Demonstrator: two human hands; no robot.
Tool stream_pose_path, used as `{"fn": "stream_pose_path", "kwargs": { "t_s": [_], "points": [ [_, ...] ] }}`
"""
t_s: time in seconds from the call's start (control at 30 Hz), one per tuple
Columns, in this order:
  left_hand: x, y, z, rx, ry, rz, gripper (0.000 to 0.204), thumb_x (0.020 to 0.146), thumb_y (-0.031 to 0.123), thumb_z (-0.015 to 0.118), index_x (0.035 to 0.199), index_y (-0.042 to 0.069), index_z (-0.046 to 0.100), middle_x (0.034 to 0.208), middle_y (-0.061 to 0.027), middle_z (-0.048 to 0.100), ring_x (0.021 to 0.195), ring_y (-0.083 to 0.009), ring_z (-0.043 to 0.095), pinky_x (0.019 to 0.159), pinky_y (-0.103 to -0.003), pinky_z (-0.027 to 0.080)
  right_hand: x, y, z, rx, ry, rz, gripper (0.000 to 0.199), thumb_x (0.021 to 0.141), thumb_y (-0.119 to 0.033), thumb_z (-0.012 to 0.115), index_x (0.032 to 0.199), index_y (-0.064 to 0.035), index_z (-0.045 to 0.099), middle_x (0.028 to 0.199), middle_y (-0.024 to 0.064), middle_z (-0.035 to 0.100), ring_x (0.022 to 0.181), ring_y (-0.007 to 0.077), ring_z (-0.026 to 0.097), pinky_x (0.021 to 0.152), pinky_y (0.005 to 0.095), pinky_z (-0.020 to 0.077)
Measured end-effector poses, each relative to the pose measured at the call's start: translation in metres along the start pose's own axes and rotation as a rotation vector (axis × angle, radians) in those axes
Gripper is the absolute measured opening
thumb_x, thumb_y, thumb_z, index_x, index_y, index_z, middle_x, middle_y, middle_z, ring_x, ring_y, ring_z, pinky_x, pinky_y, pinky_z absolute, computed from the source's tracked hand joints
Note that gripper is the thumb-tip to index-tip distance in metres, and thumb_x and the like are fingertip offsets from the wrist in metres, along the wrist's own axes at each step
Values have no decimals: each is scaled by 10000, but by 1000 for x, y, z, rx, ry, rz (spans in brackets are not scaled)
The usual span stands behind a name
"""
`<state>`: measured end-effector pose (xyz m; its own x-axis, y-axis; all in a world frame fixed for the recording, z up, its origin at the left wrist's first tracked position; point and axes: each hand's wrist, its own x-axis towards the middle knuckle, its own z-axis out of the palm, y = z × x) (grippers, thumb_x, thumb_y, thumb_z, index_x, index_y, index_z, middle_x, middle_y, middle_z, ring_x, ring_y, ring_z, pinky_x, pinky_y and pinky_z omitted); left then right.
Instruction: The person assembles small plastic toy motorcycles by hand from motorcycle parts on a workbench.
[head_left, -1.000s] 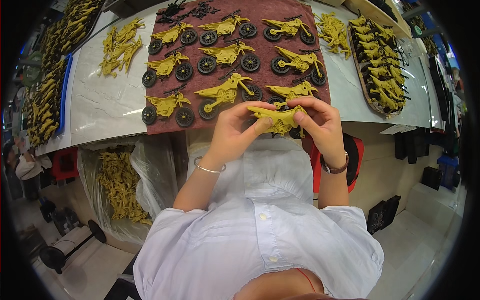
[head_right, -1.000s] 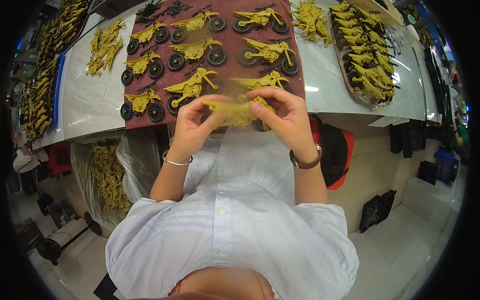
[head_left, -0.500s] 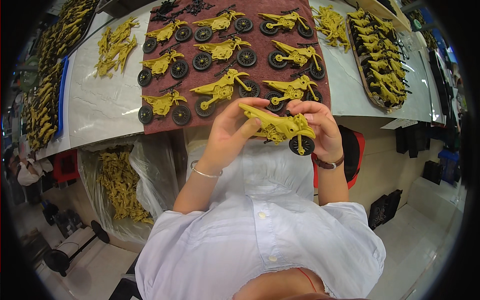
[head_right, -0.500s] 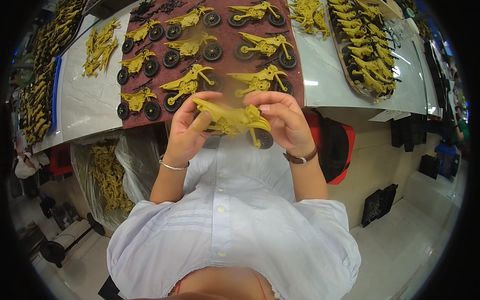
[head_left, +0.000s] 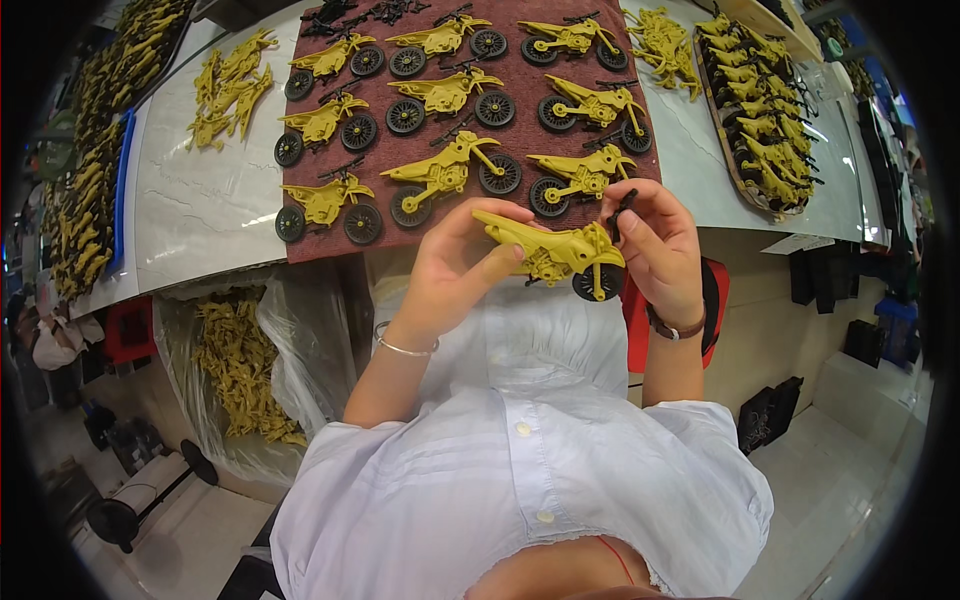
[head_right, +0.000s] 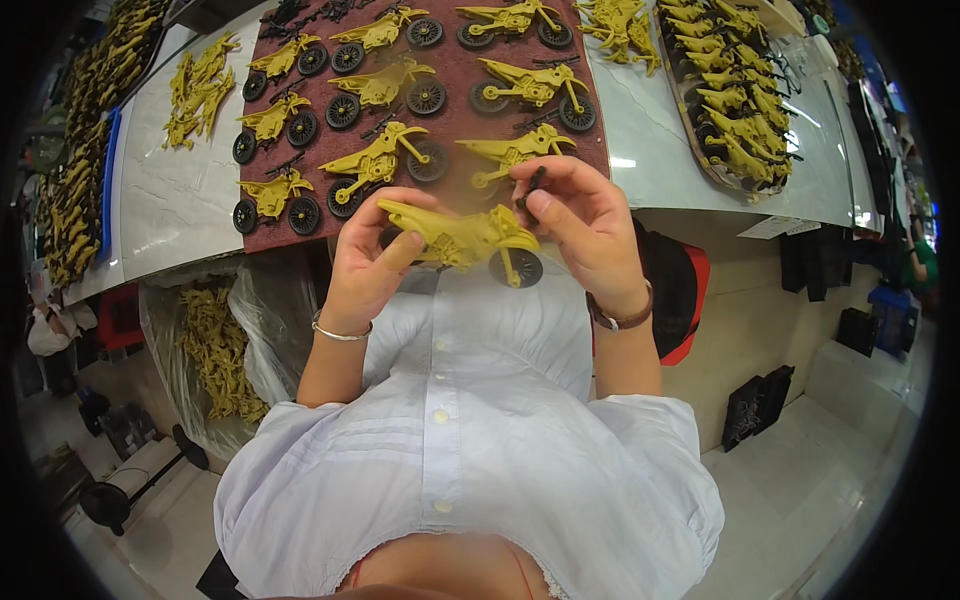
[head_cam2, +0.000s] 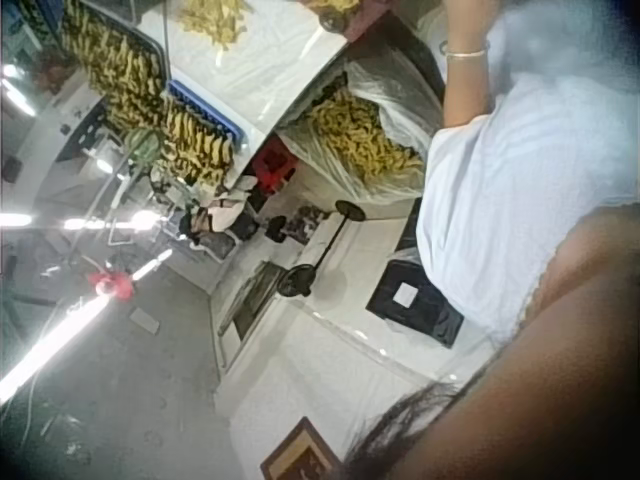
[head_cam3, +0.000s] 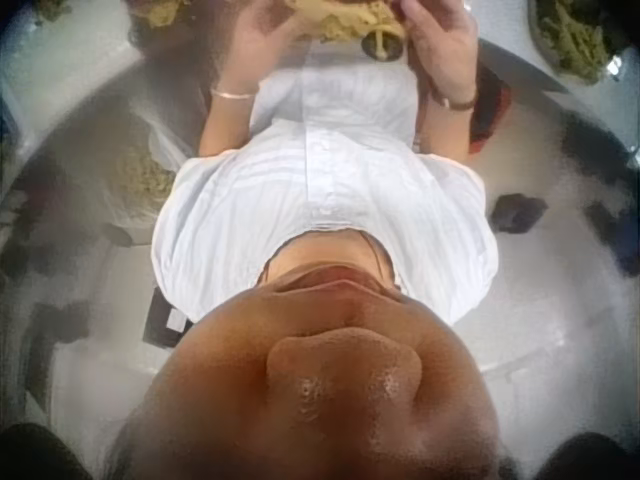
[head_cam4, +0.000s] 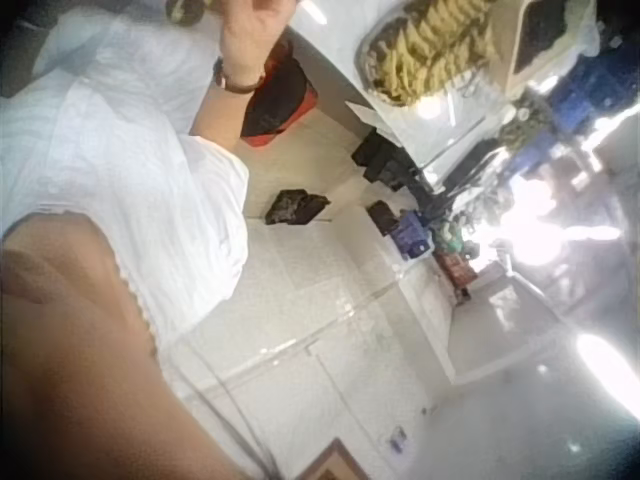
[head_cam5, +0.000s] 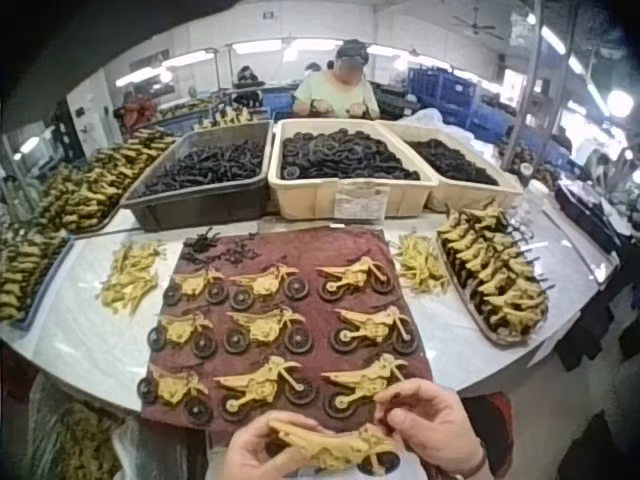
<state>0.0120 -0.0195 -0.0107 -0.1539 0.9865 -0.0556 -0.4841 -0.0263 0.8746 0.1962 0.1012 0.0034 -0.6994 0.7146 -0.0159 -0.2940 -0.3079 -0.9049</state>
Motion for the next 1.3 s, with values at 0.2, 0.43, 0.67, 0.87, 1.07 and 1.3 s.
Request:
{"fn": "stream_pose_path", "kwargs": {
  "t_s": [0.2,0.43,0.67,0.87,1.07,1.3],
  "points": [
    [0,-2,7,149,34,56,485,647,-11,740,1071,7,505,1008,-66,568,940,-124,556,810,-257,468,-7,-12,10,-351,93,-59,260,789,38,628,1043,47,570,917,70,604,847,114,591,718,223,491],
    [-1,-8,9,321,100,93,479,620,-22,764,1027,11,513,975,-51,579,907,-115,567,801,-257,478,-11,-19,15,-453,64,-68,209,791,58,616,998,71,594,947,94,617,852,125,599,749,231,493],
    [-1,-9,10,444,67,117,462,619,3,775,1012,14,534,971,-33,587,891,-93,568,785,-239,469,-2,-16,9,-565,4,-168,168,774,46,630,942,55,631,890,86,618,752,102,577,667,208,462],
    [-4,-8,9,389,11,63,452,650,4,762,1037,31,531,981,-27,578,921,-96,560,798,-245,460,7,-21,2,-632,-117,-32,141,785,20,626,923,32,647,867,65,618,715,89,572,627,200,458],
    [-2,-9,9,290,-32,1,448,662,-30,741,1046,30,517,977,-35,578,924,-102,562,796,-248,464,18,-25,-10,-637,-266,57,150,791,-9,631,935,31,649,839,71,627,726,92,584,627,204,468],
    [0,-14,6,325,-42,34,454,664,-22,745,1049,25,510,987,-37,581,928,-102,563,798,-250,465,17,-25,-11,-926,-319,20,161,799,-60,634,940,19,638,775,76,637,585,95,568,526,232,459]
  ]
}}
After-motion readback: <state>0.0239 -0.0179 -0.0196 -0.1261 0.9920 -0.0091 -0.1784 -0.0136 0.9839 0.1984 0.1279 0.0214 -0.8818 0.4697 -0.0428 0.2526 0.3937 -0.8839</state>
